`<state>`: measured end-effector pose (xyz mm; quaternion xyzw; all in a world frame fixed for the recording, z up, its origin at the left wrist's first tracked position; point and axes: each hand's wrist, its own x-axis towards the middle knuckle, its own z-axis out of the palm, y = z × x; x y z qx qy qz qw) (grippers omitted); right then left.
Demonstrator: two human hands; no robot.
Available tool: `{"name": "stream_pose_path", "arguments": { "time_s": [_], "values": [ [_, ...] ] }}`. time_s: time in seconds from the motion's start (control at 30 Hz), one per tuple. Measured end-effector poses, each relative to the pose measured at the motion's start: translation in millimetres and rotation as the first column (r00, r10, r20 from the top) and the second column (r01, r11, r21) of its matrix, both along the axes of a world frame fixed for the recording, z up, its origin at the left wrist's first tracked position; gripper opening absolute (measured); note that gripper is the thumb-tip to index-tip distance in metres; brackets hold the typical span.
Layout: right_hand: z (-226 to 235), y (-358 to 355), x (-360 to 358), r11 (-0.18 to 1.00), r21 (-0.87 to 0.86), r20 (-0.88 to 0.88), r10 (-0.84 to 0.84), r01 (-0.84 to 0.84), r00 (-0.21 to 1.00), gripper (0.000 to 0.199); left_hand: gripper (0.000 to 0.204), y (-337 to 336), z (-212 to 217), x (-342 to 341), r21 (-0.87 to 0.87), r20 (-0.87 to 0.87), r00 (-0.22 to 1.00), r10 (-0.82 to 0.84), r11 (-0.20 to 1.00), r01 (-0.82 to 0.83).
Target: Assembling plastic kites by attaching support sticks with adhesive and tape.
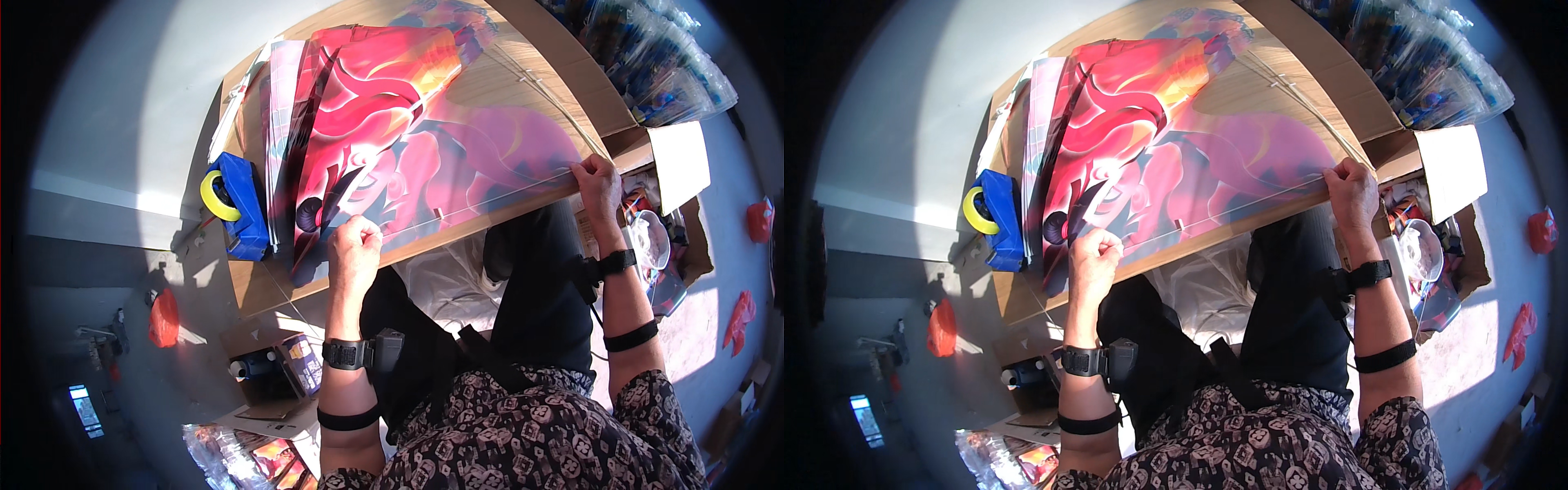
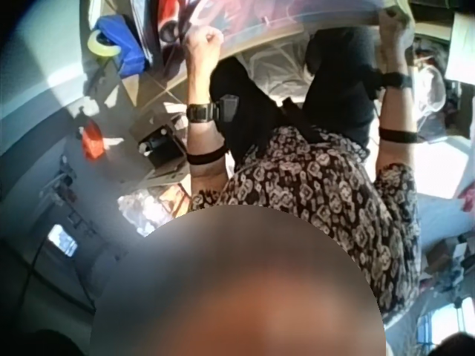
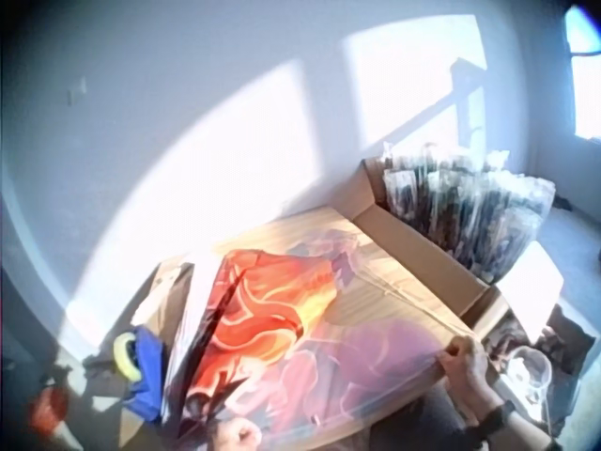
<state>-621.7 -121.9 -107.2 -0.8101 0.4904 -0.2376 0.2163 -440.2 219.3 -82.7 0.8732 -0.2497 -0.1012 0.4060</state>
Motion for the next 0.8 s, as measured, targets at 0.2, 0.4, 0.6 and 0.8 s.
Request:
{"name": "stream_pose_path", "arguments": {
  "time_s": [0.2,0.4,0.6,0.8],
  "values": [
    [-0.2,0.3,0.6,1.000,-0.007,0.010,0.014,-0.013,1.000,0.022,0.001,1.0,-15.3,9.2,0.067,0.124,0.992,-0.034,0.997,0.025],
    [-1.9,-2.2,-1.2,1.000,-0.001,0.011,0.026,-0.026,1.000,0.022,0.005,-8.1,-9.8,6.8,0.199,0.158,0.987,-0.020,0.980,-0.012],
    [1.1,-0.9,-1.0,1.000,0.011,0.019,0.028,-0.028,0.999,0.022,0.006,-6.5,-5.9,3.6,0.164,0.135,0.990,-0.033,0.986,0.011],
    [-2.0,-5.6,-0.1,0.999,0.014,0.001,0.035,-0.035,0.999,0.023,0.004,-5.8,-11.5,-2.8,0.167,0.267,0.963,-0.031,0.986,-0.015]
  ]
}}
